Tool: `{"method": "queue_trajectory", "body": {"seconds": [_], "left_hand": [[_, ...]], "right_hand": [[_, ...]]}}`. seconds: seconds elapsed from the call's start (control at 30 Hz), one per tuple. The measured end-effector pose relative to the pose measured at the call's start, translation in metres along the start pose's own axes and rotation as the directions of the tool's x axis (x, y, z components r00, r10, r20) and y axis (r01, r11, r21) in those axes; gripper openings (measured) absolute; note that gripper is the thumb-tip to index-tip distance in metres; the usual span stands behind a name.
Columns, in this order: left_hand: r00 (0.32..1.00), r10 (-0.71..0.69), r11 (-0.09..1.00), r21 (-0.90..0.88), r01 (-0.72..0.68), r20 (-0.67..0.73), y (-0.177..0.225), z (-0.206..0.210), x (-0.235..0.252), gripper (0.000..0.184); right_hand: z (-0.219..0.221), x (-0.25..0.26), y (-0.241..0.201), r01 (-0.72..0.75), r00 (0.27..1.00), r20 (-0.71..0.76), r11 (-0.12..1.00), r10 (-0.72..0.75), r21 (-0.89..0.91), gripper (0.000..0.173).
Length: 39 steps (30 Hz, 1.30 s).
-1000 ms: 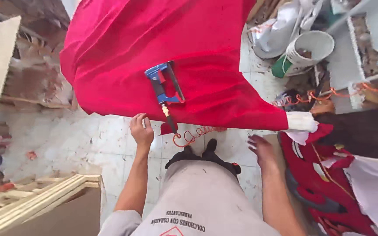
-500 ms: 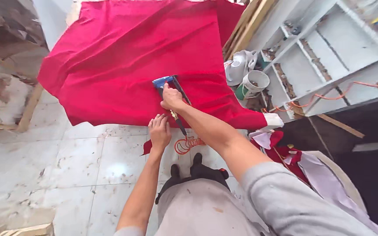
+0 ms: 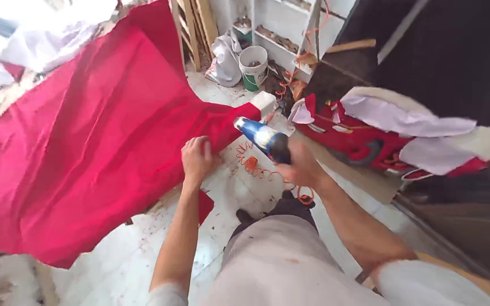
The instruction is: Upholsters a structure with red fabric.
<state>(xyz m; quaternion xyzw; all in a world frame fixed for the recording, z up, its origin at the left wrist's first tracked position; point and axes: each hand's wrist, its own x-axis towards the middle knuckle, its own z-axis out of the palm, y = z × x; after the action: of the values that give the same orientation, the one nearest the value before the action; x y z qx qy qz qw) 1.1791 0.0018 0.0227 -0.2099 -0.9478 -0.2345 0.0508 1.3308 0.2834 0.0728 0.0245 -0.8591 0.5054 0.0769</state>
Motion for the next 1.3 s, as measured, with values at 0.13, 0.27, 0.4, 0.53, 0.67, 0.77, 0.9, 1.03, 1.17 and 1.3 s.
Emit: {"method": "queue_trajectory", "body": {"seconds": [0.13, 0.27, 0.4, 0.53, 0.67, 0.77, 0.9, 1.03, 1.17, 1.3], "left_hand": [[0.930, 0.208, 0.973, -0.165, -0.163, 0.304, 0.061, 0.055, 0.122, 0.044], [0.812, 0.328, 0.942, -0.100, -0.321, 0.483, 0.083, 0.117, 0.209, 0.076], [0.842, 0.468, 0.794, 0.291, -0.534, 0.268, 0.110, 0.134, 0.165, 0.080], [0.755, 0.648, 0.664, 0.413, -0.624, 0.098, 0.113, 0.158, 0.129, 0.058], [0.768, 0.445, 0.868, -0.012, -0.496, 0.460, 0.103, 0.143, 0.193, 0.109], [0.683, 0.266, 0.951, -0.069, -0.302, 0.680, 0.090, 0.142, 0.223, 0.127], [0.675, 0.240, 0.812, 0.237, -0.533, 0.697, 0.088, 0.124, 0.226, 0.118], [0.712, 0.286, 0.600, 0.460, -0.655, 0.641, 0.107, 0.108, 0.216, 0.113], [0.712, 0.329, 0.556, 0.482, -0.677, 0.620, 0.115, 0.112, 0.212, 0.107], [0.696, 0.351, 0.483, 0.516, -0.708, 0.627, 0.121, 0.109, 0.211, 0.100]], "right_hand": [[-0.022, -0.072, 0.100, -0.271, 0.954, -0.065, 0.935, 0.292, 0.229, 0.046], [-0.017, -0.114, 0.176, -0.389, 0.890, -0.010, 0.769, 0.457, 0.507, 0.049], [0.008, -0.118, 0.233, -0.347, 0.882, 0.088, 0.512, 0.463, 0.786, 0.033], [0.033, -0.095, 0.277, -0.325, 0.887, 0.172, 0.318, 0.428, 0.891, 0.023], [0.055, -0.081, 0.307, -0.362, 0.874, 0.227, 0.264, 0.430, 0.894, 0.021], [0.065, -0.084, 0.318, -0.383, 0.858, 0.223, 0.288, 0.463, 0.877, 0.020], [0.073, -0.092, 0.325, -0.417, 0.835, 0.263, 0.246, 0.483, 0.875, 0.019], [0.078, -0.080, 0.316, -0.397, 0.846, 0.295, 0.156, 0.443, 0.904, 0.013], [0.085, -0.044, 0.296, -0.347, 0.877, 0.347, -0.062, 0.333, 0.936, 0.011], [0.103, 0.000, 0.276, -0.349, 0.839, 0.508, -0.523, 0.194, 0.777, 0.018]]}}
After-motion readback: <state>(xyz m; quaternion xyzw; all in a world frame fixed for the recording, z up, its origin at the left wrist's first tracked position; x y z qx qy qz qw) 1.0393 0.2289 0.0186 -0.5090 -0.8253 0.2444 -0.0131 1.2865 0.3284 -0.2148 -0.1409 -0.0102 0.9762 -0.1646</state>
